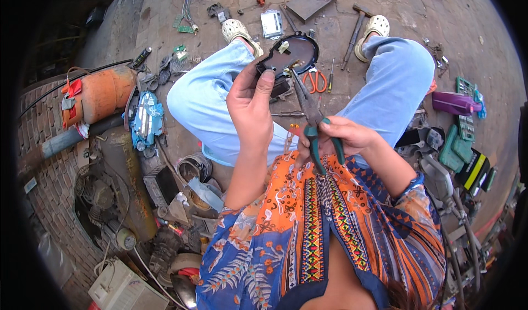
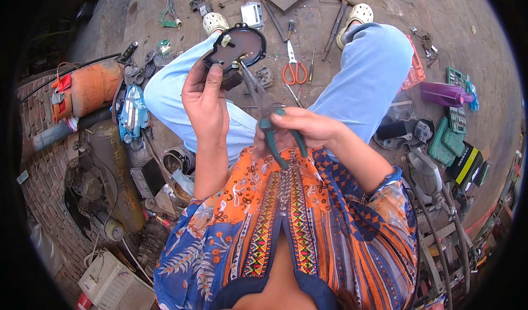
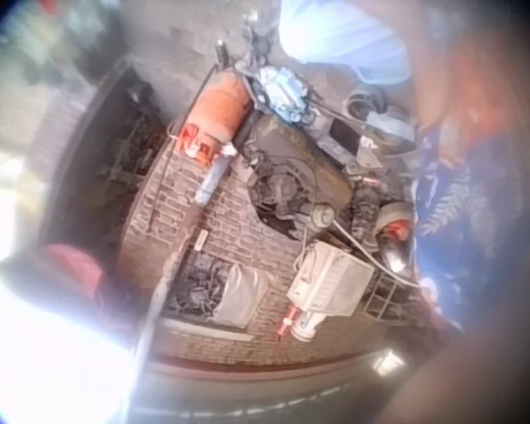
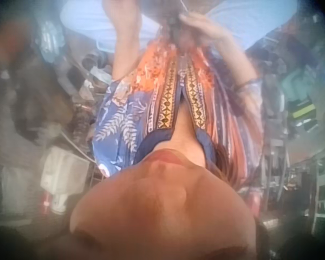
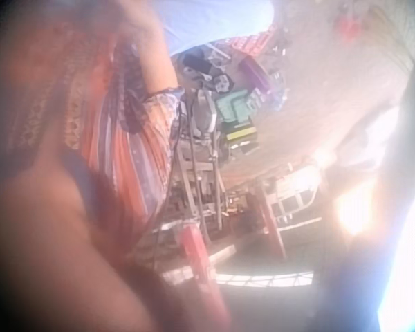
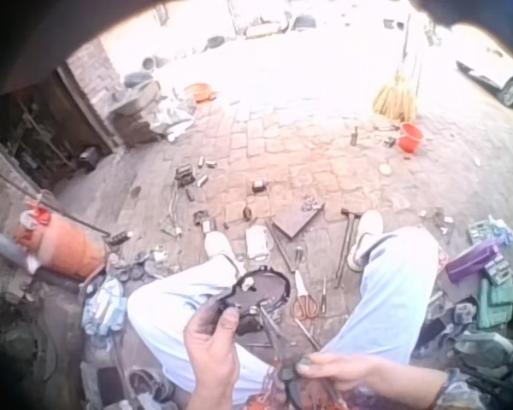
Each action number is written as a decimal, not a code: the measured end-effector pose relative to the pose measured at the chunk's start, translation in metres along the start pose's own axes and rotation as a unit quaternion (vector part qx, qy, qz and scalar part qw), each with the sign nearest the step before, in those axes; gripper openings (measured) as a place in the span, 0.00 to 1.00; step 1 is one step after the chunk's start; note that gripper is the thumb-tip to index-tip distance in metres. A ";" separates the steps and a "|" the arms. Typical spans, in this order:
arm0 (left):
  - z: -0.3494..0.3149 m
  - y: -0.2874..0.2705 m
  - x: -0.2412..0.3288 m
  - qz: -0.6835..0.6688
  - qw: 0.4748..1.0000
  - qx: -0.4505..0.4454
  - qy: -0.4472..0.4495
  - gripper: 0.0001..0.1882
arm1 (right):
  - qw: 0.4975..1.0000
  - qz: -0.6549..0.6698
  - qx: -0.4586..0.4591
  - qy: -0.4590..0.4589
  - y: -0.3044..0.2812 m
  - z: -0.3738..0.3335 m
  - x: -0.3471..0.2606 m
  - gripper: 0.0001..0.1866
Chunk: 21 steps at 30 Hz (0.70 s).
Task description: The person sits cross-legged and uses orange-handled scissors to cut wires and remove small metal parts from electronic components. They then use pliers to pull pins and separate parts from a circular black plastic housing, placing removed pieces into a blue bin.
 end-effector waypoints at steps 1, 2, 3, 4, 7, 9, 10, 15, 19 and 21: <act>0.000 0.001 0.000 -0.001 1.000 -0.006 -0.001 0.15 | 0.999 0.048 -0.006 -0.001 0.003 0.003 0.006 0.20; 0.000 0.003 0.001 -0.001 1.000 -0.013 -0.002 0.15 | 0.995 0.096 -0.012 -0.003 0.004 0.005 0.010 0.19; 0.000 0.004 0.001 -0.002 1.000 -0.019 -0.003 0.15 | 0.992 0.119 -0.026 0.011 0.005 0.006 0.011 0.19; 0.000 0.003 0.002 0.007 1.000 -0.022 0.003 0.15 | 0.988 0.144 -0.041 0.027 0.005 0.007 0.012 0.19; 0.001 0.001 0.003 0.023 0.999 -0.034 0.013 0.15 | 0.987 0.140 -0.065 0.051 0.002 0.008 0.014 0.19; 0.002 -0.001 0.004 0.016 0.999 -0.050 0.005 0.15 | 0.997 0.058 -0.026 0.043 0.002 0.006 0.012 0.19; 0.003 -0.002 0.006 0.032 0.998 -0.055 0.012 0.15 | 0.999 -0.010 0.017 0.033 0.005 0.003 0.008 0.19; 0.003 -0.007 0.011 0.062 0.996 -0.062 -0.013 0.13 | 0.908 -0.360 0.213 -0.033 -0.002 -0.002 -0.005 0.23; 0.001 -0.007 0.010 0.068 0.996 -0.050 -0.018 0.13 | 0.750 -0.585 0.292 -0.095 0.004 -0.001 -0.021 0.23; 0.001 -0.004 0.011 0.074 0.996 -0.049 -0.007 0.12 | 0.684 -0.651 0.308 -0.121 -0.002 -0.001 -0.023 0.22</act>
Point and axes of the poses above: each hand's wrist, its own z-axis towards the middle knuckle, its own y-axis out of the palm, x = y × z, the point moved 2 cm from there along z, towards the middle knuckle, and after that the axes turned 14 degrees about z, right-handed, at the moved point
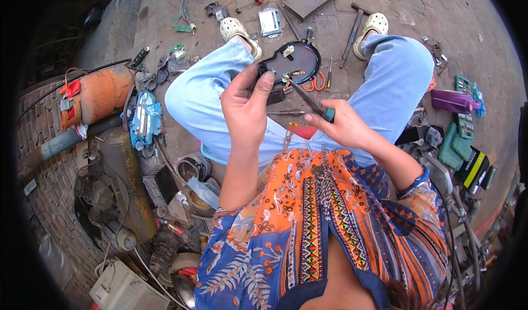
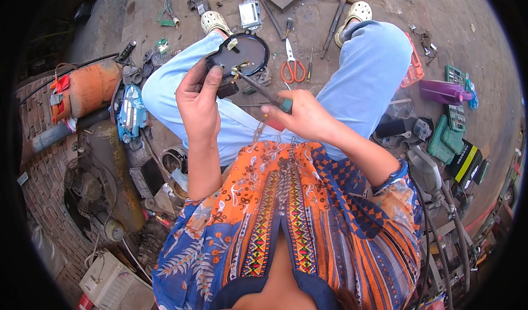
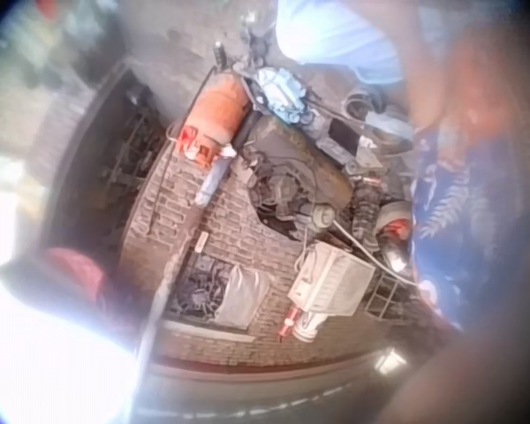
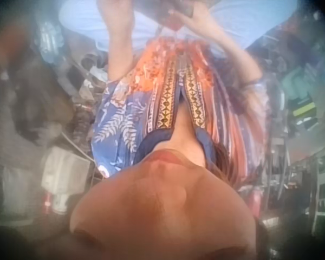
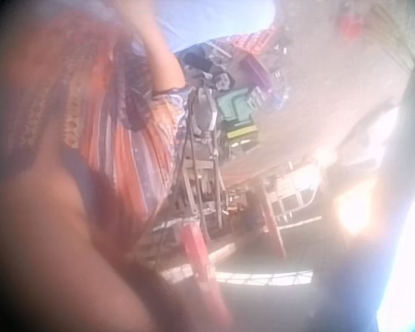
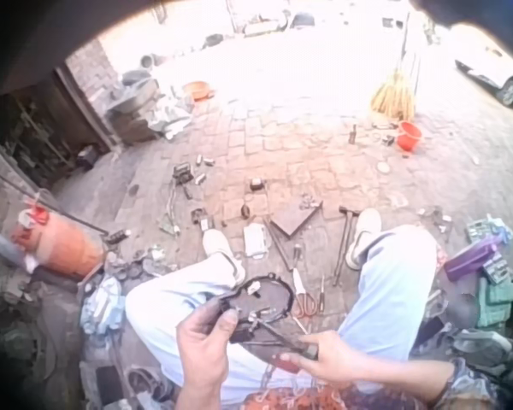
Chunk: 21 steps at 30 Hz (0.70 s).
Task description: The person sits cross-legged and uses orange-handled scissors to cut wires and remove small metal parts from electronic components. They then use pliers to pull pins and separate parts from a circular black plastic housing, placing removed pieces into a blue bin.
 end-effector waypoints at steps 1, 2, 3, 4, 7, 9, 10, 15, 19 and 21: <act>0.000 0.000 0.000 0.010 1.000 0.004 -0.003 0.12 | 1.000 -0.008 0.010 0.005 -0.001 0.002 -0.001 0.21; 0.000 0.001 0.001 0.021 1.000 0.008 -0.006 0.12 | 1.000 -0.016 0.021 0.009 -0.003 0.003 -0.004 0.21; 0.000 0.001 0.000 0.032 0.999 0.013 -0.010 0.12 | 0.999 -0.023 0.031 0.014 -0.005 0.004 -0.006 0.20; 0.000 0.001 -0.001 0.034 0.999 0.017 -0.010 0.13 | 0.999 -0.023 0.041 0.001 -0.004 0.005 -0.004 0.20; 0.002 0.001 -0.005 0.026 0.999 0.024 -0.014 0.13 | 0.999 0.015 0.038 -0.010 0.000 0.008 0.006 0.19; 0.002 0.006 -0.003 0.001 1.000 0.023 -0.022 0.13 | 0.996 0.089 -0.009 0.024 0.002 0.010 0.013 0.19; 0.003 0.008 -0.003 0.007 1.000 0.014 -0.017 0.13 | 0.990 0.137 -0.029 0.023 0.003 0.011 0.015 0.19; 0.004 0.011 -0.002 0.010 1.000 0.002 0.009 0.13 | 0.963 0.246 -0.106 0.042 0.005 0.010 0.014 0.20; 0.002 0.012 0.001 0.002 1.000 -0.002 0.002 0.13 | 0.955 0.260 -0.120 0.076 0.004 0.010 0.026 0.21; 0.002 0.013 -0.001 0.013 1.000 -0.001 0.006 0.13 | 0.945 0.295 -0.111 0.088 0.006 0.009 0.027 0.21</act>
Point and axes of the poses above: each hand's wrist, its own z-axis towards the middle knuckle, its own y-axis out of the palm, x = y × z, the point moved 2 cm from there along z, towards the middle knuckle, and after that the axes turned 14 degrees about z, right-handed, at the moved point
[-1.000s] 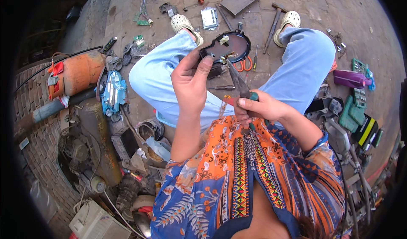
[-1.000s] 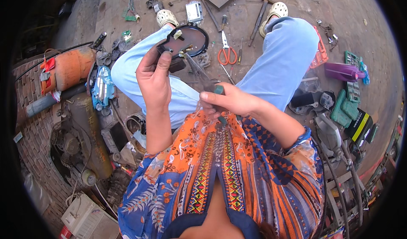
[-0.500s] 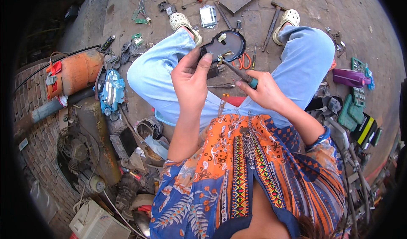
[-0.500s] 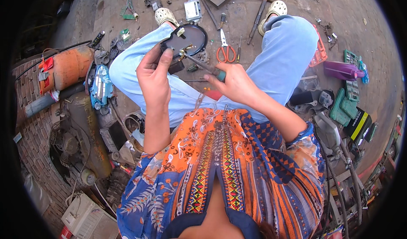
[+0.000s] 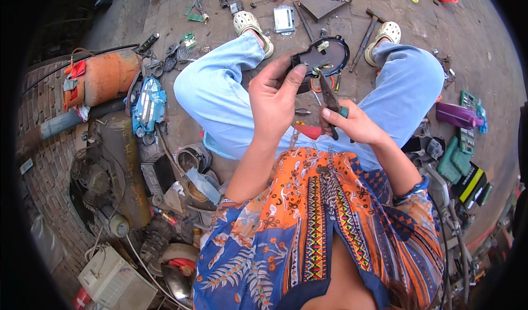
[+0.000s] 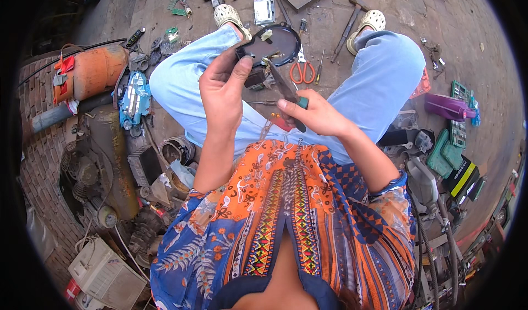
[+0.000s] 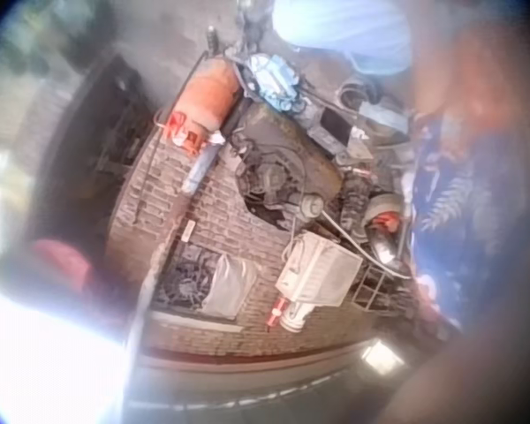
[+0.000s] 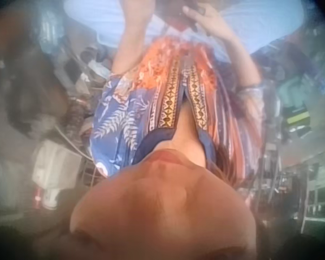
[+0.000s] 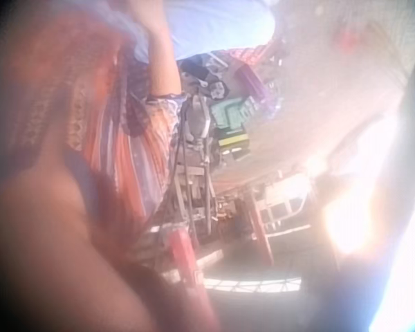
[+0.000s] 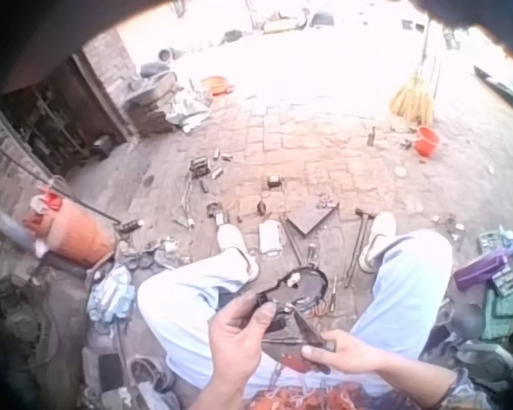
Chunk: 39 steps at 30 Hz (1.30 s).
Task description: The person sits cross-legged and uses orange-handled scissors to cut wires and remove small metal parts from electronic components. They then use pliers to pull pins and separate parts from a circular black plastic housing, placing removed pieces into a blue bin.
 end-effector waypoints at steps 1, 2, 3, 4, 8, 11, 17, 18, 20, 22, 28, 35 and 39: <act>-0.001 0.000 -0.001 0.006 1.000 0.002 0.001 0.13 | 1.000 0.019 0.003 0.004 0.003 0.000 -0.001 0.21; -0.001 0.000 0.000 0.001 1.000 0.004 -0.002 0.13 | 0.998 -0.047 0.042 -0.014 0.004 -0.001 -0.005 0.20; -0.002 0.000 0.002 -0.004 1.000 0.006 -0.005 0.13 | 0.990 -0.113 0.080 -0.031 0.006 -0.002 -0.012 0.19; -0.002 0.001 0.003 -0.009 1.000 0.007 -0.007 0.13 | 0.975 -0.179 0.119 -0.049 0.008 -0.003 -0.019 0.18; -0.002 0.002 -0.001 0.024 0.999 0.025 0.006 0.12 | 0.925 -0.303 0.193 -0.125 0.004 0.001 -0.027 0.15; 0.000 0.004 -0.007 0.045 0.998 0.046 -0.001 0.12 | 0.906 -0.325 0.226 -0.151 -0.004 0.007 -0.021 0.14; 0.015 0.008 -0.039 0.048 0.990 0.121 -0.048 0.12 | 0.876 -0.328 0.285 -0.212 -0.013 0.029 -0.006 0.16; 0.018 0.007 -0.043 0.048 0.989 0.123 -0.060 0.12 | 0.874 -0.331 0.292 -0.201 -0.016 0.034 -0.001 0.16; 0.026 0.006 -0.055 0.024 0.989 0.130 -0.068 0.12 | 0.863 -0.361 0.305 -0.179 -0.023 0.046 0.007 0.19; 0.032 0.006 -0.060 0.012 0.987 0.133 -0.086 0.12 | 0.855 -0.374 0.317 -0.168 -0.026 0.051 0.010 0.19; 0.059 0.005 -0.097 0.000 0.982 0.140 -0.129 0.09 | 0.820 -0.413 0.368 -0.149 -0.037 0.076 0.025 0.19; 0.076 0.003 -0.115 -0.040 0.980 0.107 -0.163 0.08 | 0.836 -0.392 0.367 -0.108 -0.045 0.088 0.029 0.20; 0.064 0.009 -0.091 -0.158 0.973 0.035 -0.162 0.08 | 0.987 -0.032 0.155 -0.022 -0.025 0.069 0.022 0.20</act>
Point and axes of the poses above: each hand's wrist, its own z-axis towards the middle knuckle, its own y-axis out of the palm, x = y × z, the point moved 2 cm from there along z, towards the middle knuckle, and after that the axes turned 14 degrees about z, right-handed, at the moved point
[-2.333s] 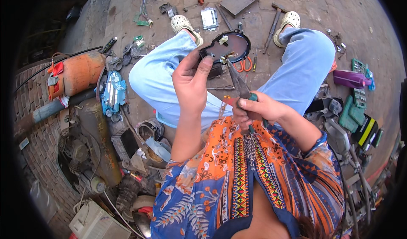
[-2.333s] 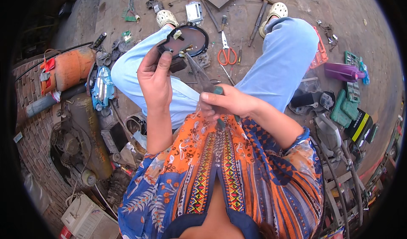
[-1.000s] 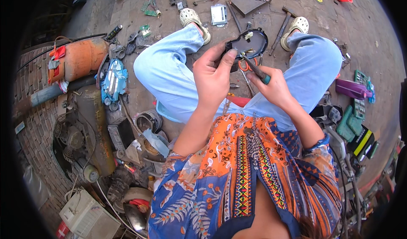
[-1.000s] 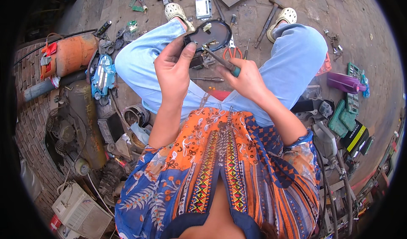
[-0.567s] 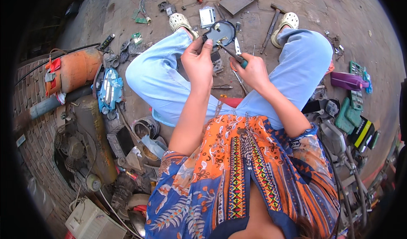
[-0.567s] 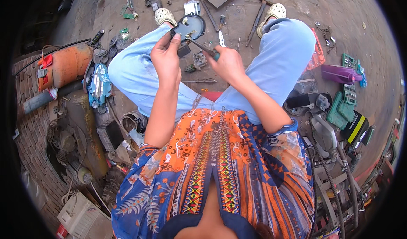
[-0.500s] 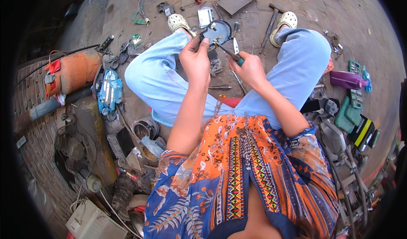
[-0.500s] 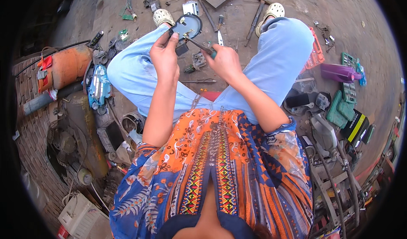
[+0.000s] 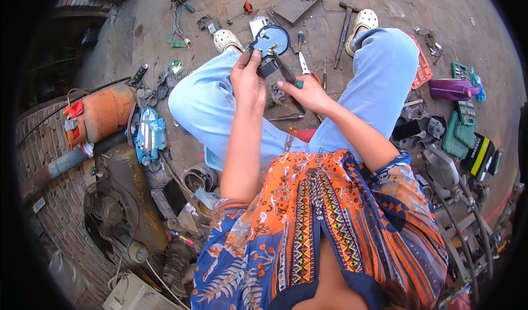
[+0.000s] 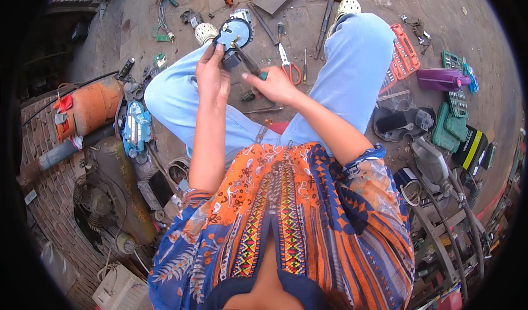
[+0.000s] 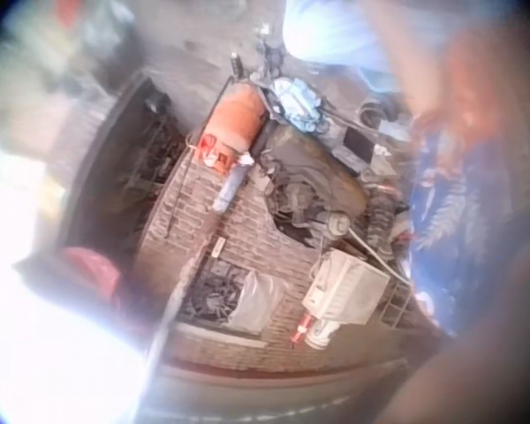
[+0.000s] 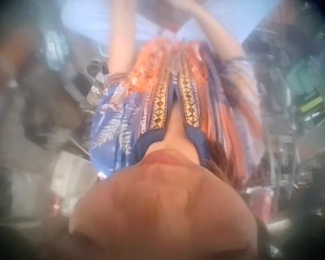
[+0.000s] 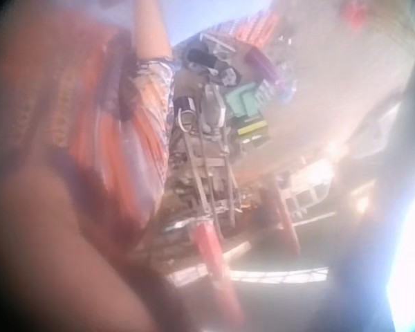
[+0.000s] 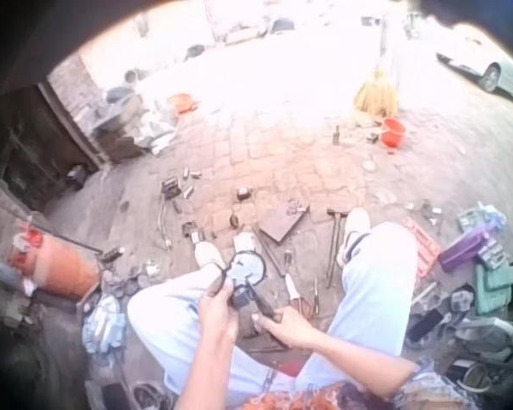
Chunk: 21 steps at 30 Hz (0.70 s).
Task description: The person sits cross-legged and uses orange-handled scissors to cut wires and remove small metal parts from electronic components. They then use pliers to pull pins and separate parts from a circular black plastic housing, placing removed pieces into a blue bin.
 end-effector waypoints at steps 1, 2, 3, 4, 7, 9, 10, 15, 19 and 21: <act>-0.005 0.007 0.006 -0.028 0.999 -0.024 0.009 0.08 | 0.989 0.140 -0.042 0.028 0.009 -0.007 -0.003 0.20; -0.010 0.010 0.008 -0.057 0.997 -0.041 0.017 0.07 | 0.956 0.275 -0.088 0.059 0.019 -0.014 -0.007 0.20; -0.013 0.013 0.009 -0.091 0.993 -0.069 0.030 0.08 | 0.913 0.371 -0.146 0.092 0.028 -0.023 -0.013 0.19; -0.015 0.017 0.013 -0.093 0.992 -0.075 0.050 0.08 | 0.855 0.461 -0.202 0.125 0.036 -0.032 -0.024 0.18; -0.019 0.022 0.024 -0.069 0.985 -0.088 0.131 0.09 | 0.783 0.525 -0.298 0.150 0.046 -0.044 -0.037 0.26; -0.024 0.025 0.032 -0.035 0.985 -0.059 0.160 0.09 | 0.712 0.573 -0.374 0.156 0.048 -0.048 -0.041 0.30; -0.029 0.029 0.036 -0.019 0.983 -0.045 0.175 0.09 | 0.678 0.590 -0.411 0.152 0.049 -0.049 -0.042 0.30; -0.035 0.034 0.041 0.091 0.961 0.016 0.262 0.12 | 0.646 0.612 -0.437 0.133 0.054 -0.058 -0.050 0.29; -0.044 0.037 0.053 0.090 0.975 0.003 0.206 0.11 | 0.738 0.549 -0.376 0.113 0.048 -0.056 -0.043 0.29; -0.045 0.038 0.055 0.071 0.982 -0.012 0.172 0.11 | 0.723 0.550 -0.403 0.107 0.041 -0.055 -0.041 0.30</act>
Point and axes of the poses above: each hand's wrist, its own z-axis towards the middle knuckle, its own y-axis out of the palm, x = y × z, the point moved 2 cm from there along z, towards the middle knuckle, and after that the axes turned 14 degrees about z, right-handed, at the moved point
